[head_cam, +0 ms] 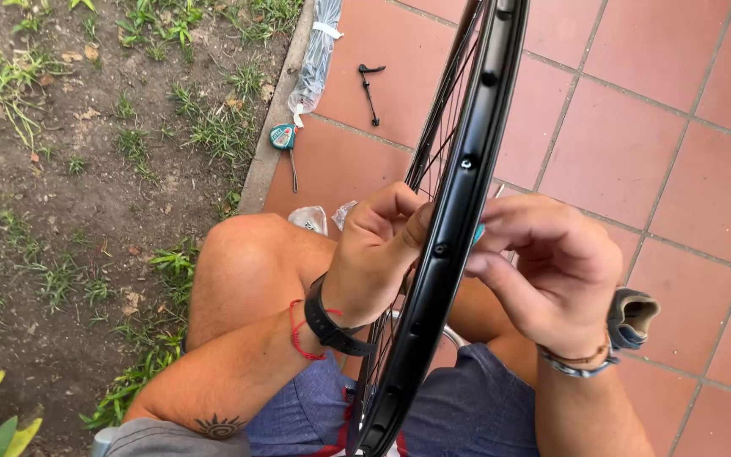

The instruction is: The person is sitting on a tiled floor, working on a bicycle wheel. They use a small metal tool to tighten the spokes of the wheel, rotating the wheel to access different sections.

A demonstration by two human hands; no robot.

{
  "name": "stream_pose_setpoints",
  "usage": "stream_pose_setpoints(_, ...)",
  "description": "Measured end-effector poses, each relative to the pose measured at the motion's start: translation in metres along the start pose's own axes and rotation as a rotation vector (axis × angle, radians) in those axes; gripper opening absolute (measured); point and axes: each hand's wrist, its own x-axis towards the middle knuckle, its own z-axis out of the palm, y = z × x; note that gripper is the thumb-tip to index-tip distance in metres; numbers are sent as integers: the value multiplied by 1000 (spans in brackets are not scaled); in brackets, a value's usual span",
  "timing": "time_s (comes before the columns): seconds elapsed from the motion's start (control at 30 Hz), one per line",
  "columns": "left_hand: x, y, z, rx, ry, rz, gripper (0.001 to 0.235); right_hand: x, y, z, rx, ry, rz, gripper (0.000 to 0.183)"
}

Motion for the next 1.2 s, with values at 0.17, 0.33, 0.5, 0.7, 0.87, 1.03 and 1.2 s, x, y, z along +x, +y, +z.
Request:
stream_pose_setpoints(0.17,-10,-12,5,-85,24,-52,24,9,-4,1,-89,-75,-84,17)
stream_pose_setpoints(0.33,-15,-28,0,-4,-37,66,26,9,-1,-6,-51,-142,-93,16)
stream_pose_setpoints(0.5,-19,-29,9,-147,-101,28,22,16,-7,2,-101,-55,-129,21)
stream_pose_setpoints(0.7,-17,-31,-1,71,-136,165,35,7,-7,5,-135,93,-58,7)
stream_pose_setpoints(0.87,-12,-51,-8,-94,-128,102,38,9,-9,-6,-14,-18,-58,14)
stream_pose_setpoints(1.03,-7,-64,-14,-278,-263,55,35,12,-8,-16,-9,-149,-44,22)
stream_pose_setpoints(1.2,-4,-43,-4,-178,-316,-131,36,17,-4,-24,-70,-366,-39,23)
